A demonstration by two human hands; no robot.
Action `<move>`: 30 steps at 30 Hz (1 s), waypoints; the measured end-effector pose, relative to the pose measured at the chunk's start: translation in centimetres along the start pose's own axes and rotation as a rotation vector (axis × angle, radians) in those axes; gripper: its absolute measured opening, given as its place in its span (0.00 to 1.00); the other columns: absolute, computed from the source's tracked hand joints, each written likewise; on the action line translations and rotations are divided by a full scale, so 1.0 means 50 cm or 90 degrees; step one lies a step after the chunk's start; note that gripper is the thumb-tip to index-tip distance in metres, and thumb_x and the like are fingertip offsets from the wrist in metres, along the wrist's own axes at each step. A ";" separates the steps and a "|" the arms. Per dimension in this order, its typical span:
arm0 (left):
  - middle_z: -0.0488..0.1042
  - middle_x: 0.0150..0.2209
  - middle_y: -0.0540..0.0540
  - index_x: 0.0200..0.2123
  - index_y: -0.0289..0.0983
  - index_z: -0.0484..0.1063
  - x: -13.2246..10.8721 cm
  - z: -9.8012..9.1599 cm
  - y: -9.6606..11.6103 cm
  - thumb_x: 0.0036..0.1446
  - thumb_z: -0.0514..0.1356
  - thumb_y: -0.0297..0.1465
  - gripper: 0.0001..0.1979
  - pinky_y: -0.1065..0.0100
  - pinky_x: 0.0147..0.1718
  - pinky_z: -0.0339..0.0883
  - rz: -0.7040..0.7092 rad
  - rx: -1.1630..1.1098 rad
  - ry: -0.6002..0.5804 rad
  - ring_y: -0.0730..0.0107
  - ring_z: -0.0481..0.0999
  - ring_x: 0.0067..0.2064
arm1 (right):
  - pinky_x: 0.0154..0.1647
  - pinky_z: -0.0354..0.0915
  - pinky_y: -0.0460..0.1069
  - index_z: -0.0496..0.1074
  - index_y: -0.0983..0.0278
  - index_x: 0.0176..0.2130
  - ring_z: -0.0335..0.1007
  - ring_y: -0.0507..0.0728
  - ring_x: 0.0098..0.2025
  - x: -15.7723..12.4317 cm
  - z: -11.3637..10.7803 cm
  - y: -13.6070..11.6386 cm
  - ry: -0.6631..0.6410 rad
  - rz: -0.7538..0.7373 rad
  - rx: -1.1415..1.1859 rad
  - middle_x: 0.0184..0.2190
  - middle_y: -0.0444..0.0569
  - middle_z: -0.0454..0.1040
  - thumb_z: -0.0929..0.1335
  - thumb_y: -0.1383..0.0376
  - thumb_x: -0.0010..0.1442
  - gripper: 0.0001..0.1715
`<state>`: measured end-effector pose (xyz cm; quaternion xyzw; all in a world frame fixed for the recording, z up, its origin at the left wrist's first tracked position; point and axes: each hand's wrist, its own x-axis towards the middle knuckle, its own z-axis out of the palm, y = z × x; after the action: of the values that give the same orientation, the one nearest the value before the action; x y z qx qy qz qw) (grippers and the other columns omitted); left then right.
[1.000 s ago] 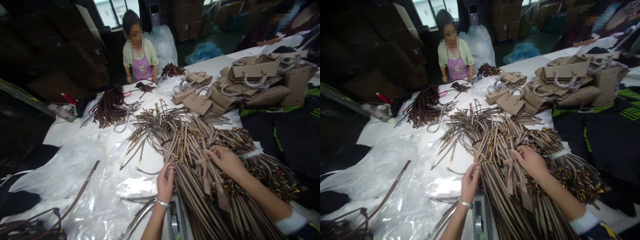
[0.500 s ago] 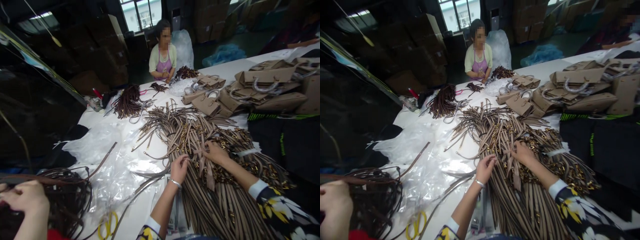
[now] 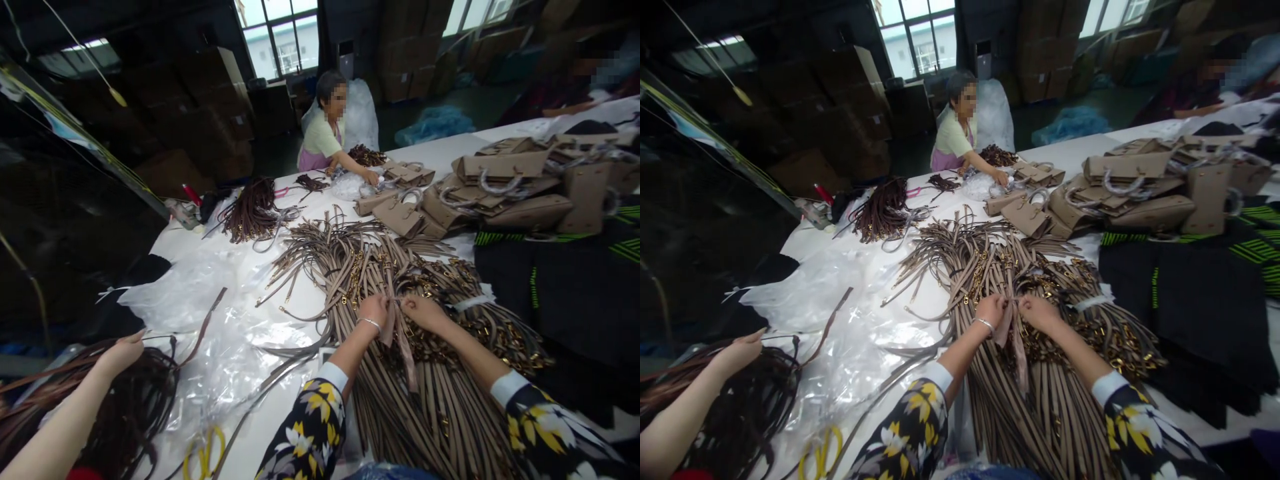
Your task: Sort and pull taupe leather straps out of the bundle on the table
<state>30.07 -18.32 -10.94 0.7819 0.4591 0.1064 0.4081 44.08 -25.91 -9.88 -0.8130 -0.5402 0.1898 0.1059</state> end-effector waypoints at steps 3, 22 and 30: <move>0.78 0.36 0.37 0.36 0.34 0.76 0.005 0.005 -0.004 0.61 0.53 0.41 0.18 0.62 0.44 0.67 -0.045 0.008 -0.008 0.57 0.76 0.41 | 0.34 0.63 0.44 0.72 0.61 0.37 0.72 0.52 0.33 0.004 0.006 0.011 -0.004 -0.041 0.051 0.32 0.43 0.77 0.60 0.62 0.60 0.13; 0.57 0.18 0.56 0.23 0.34 0.67 0.022 -0.118 0.105 0.46 0.65 0.44 0.19 0.77 0.16 0.45 -0.024 -0.712 -0.104 0.84 0.51 0.17 | 0.47 0.66 0.59 0.52 0.63 0.65 0.72 0.67 0.50 0.020 0.090 -0.008 0.121 -0.048 -0.021 0.53 0.62 0.71 0.60 0.58 0.62 0.35; 0.72 0.35 0.44 0.44 0.34 0.69 0.039 -0.136 -0.054 0.60 0.47 0.53 0.28 0.76 0.27 0.62 -0.055 -0.693 0.059 0.78 0.69 0.28 | 0.55 0.65 0.55 0.73 0.66 0.50 0.66 0.61 0.53 0.030 0.084 0.032 0.215 -0.126 0.090 0.52 0.59 0.67 0.57 0.61 0.65 0.23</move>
<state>25.77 -12.39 -8.94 0.4330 0.3868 0.3460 0.7370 44.15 -25.32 -14.58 -0.7667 -0.5773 0.0767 0.2704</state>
